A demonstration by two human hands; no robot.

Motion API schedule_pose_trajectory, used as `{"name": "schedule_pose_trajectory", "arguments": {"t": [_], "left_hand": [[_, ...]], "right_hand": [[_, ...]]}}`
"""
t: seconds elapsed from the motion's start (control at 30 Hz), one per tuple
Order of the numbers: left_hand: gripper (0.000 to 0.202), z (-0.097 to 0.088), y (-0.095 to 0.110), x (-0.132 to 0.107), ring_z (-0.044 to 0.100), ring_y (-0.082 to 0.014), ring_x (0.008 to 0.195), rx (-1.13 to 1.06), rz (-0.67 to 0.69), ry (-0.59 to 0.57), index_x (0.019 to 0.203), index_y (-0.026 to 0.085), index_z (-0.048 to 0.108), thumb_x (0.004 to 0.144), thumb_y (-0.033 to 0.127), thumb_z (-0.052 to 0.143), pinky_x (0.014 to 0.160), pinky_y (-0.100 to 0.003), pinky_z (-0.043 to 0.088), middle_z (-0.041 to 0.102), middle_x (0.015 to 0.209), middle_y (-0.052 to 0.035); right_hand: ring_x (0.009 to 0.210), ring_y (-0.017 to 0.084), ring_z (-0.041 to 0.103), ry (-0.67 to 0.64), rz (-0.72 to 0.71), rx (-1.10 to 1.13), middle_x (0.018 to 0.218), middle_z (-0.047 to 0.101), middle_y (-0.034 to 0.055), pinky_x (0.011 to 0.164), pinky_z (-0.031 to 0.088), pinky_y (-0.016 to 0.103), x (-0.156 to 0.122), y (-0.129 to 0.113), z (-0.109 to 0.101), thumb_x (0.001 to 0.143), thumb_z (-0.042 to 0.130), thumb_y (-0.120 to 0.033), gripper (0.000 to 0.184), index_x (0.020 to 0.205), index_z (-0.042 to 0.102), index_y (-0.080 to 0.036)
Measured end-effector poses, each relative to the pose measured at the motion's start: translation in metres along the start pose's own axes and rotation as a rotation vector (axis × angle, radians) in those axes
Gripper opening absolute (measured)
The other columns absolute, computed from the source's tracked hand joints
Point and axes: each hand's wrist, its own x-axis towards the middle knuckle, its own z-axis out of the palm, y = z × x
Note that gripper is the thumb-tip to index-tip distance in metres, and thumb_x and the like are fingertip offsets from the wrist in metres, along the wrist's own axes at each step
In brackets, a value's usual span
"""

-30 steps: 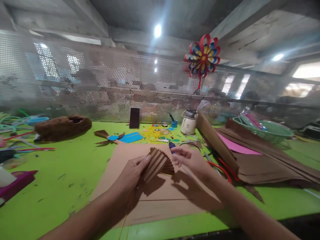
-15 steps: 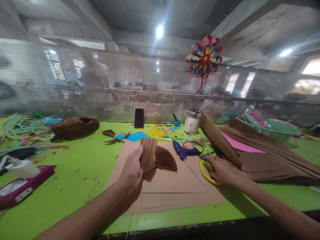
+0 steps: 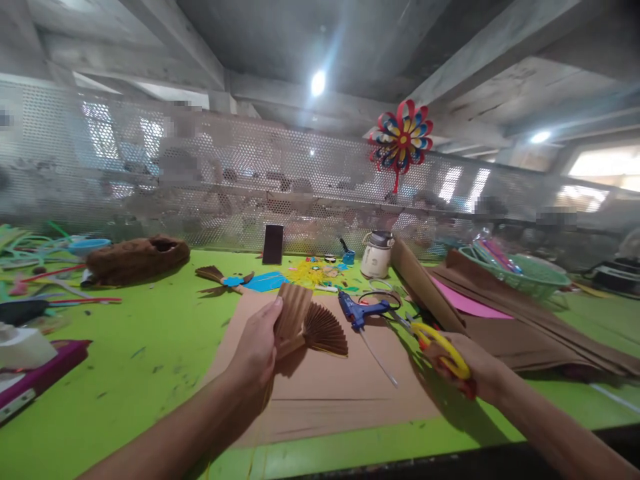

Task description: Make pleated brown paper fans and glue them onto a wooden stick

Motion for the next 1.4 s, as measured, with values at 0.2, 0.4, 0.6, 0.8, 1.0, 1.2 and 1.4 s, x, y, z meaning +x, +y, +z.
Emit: {"name": "schedule_pose_trajectory", "arguments": {"t": [0.2,0.4,0.6,0.8,1.0,1.2,1.4], "left_hand": [[0.032,-0.002,0.001,0.002,0.059,-0.0164,0.059,0.008,0.039,0.075,0.08,0.015,0.06,0.071,0.045,0.064,0.058,-0.029,0.05,0.062,0.067,-0.0028],[0.031,-0.002,-0.002,-0.002,0.06,-0.017,0.065,0.077,0.048,-0.024,0.085,0.016,0.061,0.076,0.046,0.06,0.059,-0.028,0.048,0.064,0.073,-0.0046],[0.031,-0.003,0.008,-0.007,0.056,-0.0147,0.054,0.052,0.114,-0.047,0.077,0.015,0.058,0.082,0.045,0.051,0.054,-0.026,0.043,0.06,0.062,-0.0047],[0.032,-0.008,0.025,-0.005,0.055,-0.0145,0.054,-0.046,0.257,-0.042,0.079,0.016,0.055,0.082,0.048,0.053,0.055,-0.027,0.043,0.058,0.063,-0.0023],[0.033,-0.006,0.026,-0.007,0.051,-0.0128,0.051,-0.08,0.275,-0.07,0.073,0.017,0.054,0.081,0.048,0.054,0.053,-0.027,0.04,0.056,0.06,-0.0022],[0.031,-0.002,0.027,-0.012,0.048,-0.0129,0.054,-0.074,0.287,-0.081,0.068,0.018,0.051,0.077,0.045,0.06,0.056,-0.027,0.039,0.055,0.059,-0.0009],[0.027,-0.001,0.029,-0.016,0.047,-0.0127,0.057,-0.009,0.306,-0.043,0.067,0.017,0.05,0.081,0.04,0.057,0.062,-0.028,0.041,0.051,0.06,0.0009]], "right_hand": [[0.038,0.004,0.041,-0.103,0.054,0.49,0.051,0.049,-0.0049,0.034,0.026,0.013,-0.029,0.004,-0.005,0.061,0.071,-0.027,0.02,0.063,0.053,-0.017],[0.061,0.019,0.062,-0.248,-0.142,0.581,0.064,0.063,0.002,0.059,0.052,0.031,-0.045,-0.003,0.012,0.056,0.071,-0.02,0.023,0.077,0.064,-0.023],[0.058,0.022,0.065,-0.388,0.007,0.323,0.059,0.063,0.0011,0.06,0.052,0.035,-0.037,-0.025,0.065,0.051,0.078,-0.035,0.036,0.078,0.057,-0.024],[0.052,0.015,0.058,-0.222,-0.392,-0.189,0.06,0.057,-0.0018,0.047,0.048,0.023,-0.032,-0.04,0.123,0.067,0.065,-0.053,0.039,0.086,0.054,-0.021],[0.052,0.015,0.06,-0.271,-0.605,-0.353,0.066,0.063,-0.0006,0.049,0.049,0.022,-0.029,-0.059,0.143,0.069,0.062,-0.05,0.032,0.085,0.059,-0.022],[0.052,0.016,0.063,-0.367,-0.673,-0.402,0.067,0.067,0.0007,0.047,0.05,0.02,-0.016,-0.056,0.148,0.073,0.063,-0.039,0.026,0.092,0.061,-0.022],[0.056,0.019,0.066,-0.314,-0.817,-0.369,0.071,0.071,0.0042,0.052,0.053,0.021,-0.001,-0.036,0.155,0.077,0.057,-0.035,0.027,0.1,0.061,-0.021]]}}
